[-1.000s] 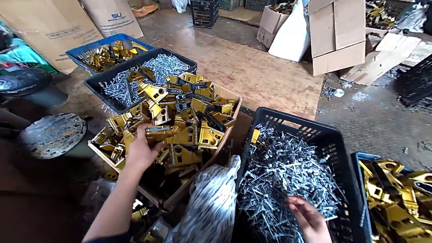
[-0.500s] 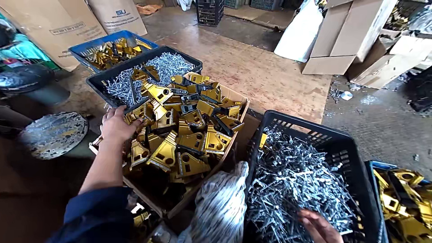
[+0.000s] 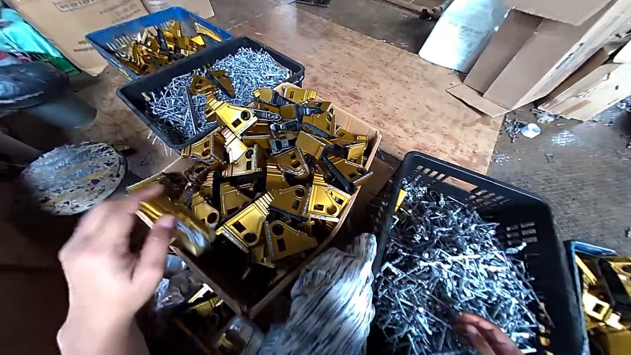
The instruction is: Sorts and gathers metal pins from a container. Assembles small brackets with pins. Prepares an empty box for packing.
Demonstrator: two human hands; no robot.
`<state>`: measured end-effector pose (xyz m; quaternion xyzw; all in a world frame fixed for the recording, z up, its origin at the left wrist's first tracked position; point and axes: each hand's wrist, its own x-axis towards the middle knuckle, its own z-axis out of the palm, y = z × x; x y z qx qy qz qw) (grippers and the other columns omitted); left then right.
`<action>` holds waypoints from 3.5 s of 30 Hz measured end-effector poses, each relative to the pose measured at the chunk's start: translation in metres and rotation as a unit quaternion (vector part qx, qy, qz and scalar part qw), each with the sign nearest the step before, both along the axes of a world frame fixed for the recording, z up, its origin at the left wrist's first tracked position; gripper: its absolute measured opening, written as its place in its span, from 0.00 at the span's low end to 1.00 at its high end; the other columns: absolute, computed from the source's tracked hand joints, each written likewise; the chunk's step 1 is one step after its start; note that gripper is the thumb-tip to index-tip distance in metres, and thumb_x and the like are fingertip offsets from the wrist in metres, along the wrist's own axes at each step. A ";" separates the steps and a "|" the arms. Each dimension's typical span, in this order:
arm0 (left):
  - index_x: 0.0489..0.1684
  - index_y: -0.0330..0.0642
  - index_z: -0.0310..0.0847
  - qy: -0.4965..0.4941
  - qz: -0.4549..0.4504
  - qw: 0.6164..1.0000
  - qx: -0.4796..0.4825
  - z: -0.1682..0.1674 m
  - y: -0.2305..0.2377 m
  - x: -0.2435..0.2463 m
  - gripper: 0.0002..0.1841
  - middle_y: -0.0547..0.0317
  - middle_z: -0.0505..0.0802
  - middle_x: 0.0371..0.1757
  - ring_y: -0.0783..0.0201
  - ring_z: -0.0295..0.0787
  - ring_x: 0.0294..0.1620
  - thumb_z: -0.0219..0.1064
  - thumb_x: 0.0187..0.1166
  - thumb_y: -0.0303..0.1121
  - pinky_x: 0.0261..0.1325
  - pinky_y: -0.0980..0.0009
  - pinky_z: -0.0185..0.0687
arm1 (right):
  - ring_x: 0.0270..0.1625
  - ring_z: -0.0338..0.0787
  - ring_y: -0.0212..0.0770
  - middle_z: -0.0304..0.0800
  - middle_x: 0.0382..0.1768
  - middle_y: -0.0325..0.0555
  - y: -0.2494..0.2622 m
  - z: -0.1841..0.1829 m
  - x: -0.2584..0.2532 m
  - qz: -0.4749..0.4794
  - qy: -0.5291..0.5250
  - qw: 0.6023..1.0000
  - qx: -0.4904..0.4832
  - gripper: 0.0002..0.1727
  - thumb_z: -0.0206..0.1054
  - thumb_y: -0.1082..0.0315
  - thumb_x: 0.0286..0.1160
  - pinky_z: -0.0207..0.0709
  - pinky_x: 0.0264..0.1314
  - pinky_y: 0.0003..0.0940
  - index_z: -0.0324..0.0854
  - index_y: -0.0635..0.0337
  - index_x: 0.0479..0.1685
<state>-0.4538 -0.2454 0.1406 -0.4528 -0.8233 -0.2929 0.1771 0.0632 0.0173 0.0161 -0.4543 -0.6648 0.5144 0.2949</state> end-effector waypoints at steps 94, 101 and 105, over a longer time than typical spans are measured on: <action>0.54 0.34 0.84 -0.519 -0.229 0.823 0.011 -0.033 0.436 0.240 0.19 0.51 0.91 0.54 0.59 0.86 0.58 0.54 0.86 0.40 0.64 0.55 0.80 | 0.54 0.94 0.54 0.95 0.46 0.54 0.027 0.031 0.028 0.137 -0.216 0.955 0.149 0.09 0.71 0.63 0.76 0.86 0.59 0.56 0.96 0.56 0.43; 0.36 0.59 0.75 -0.800 -0.244 0.510 0.202 0.031 0.327 0.261 0.27 0.67 0.87 0.35 0.63 0.89 0.44 0.39 0.87 0.66 0.60 0.48 0.84 | 0.40 0.93 0.28 0.98 0.40 0.40 0.020 0.049 0.040 0.015 -0.098 0.993 0.061 0.11 0.73 0.60 0.75 0.86 0.51 0.33 0.96 0.56 0.44; 0.44 0.55 0.76 -0.822 -0.203 0.504 0.172 0.016 0.274 0.272 0.37 0.64 0.86 0.34 0.62 0.89 0.39 0.36 0.78 0.77 0.52 0.52 0.89 | 0.32 0.88 0.20 0.96 0.35 0.34 0.005 0.063 0.049 -0.024 -0.058 0.996 0.071 0.10 0.72 0.61 0.75 0.84 0.40 0.23 0.95 0.56 0.44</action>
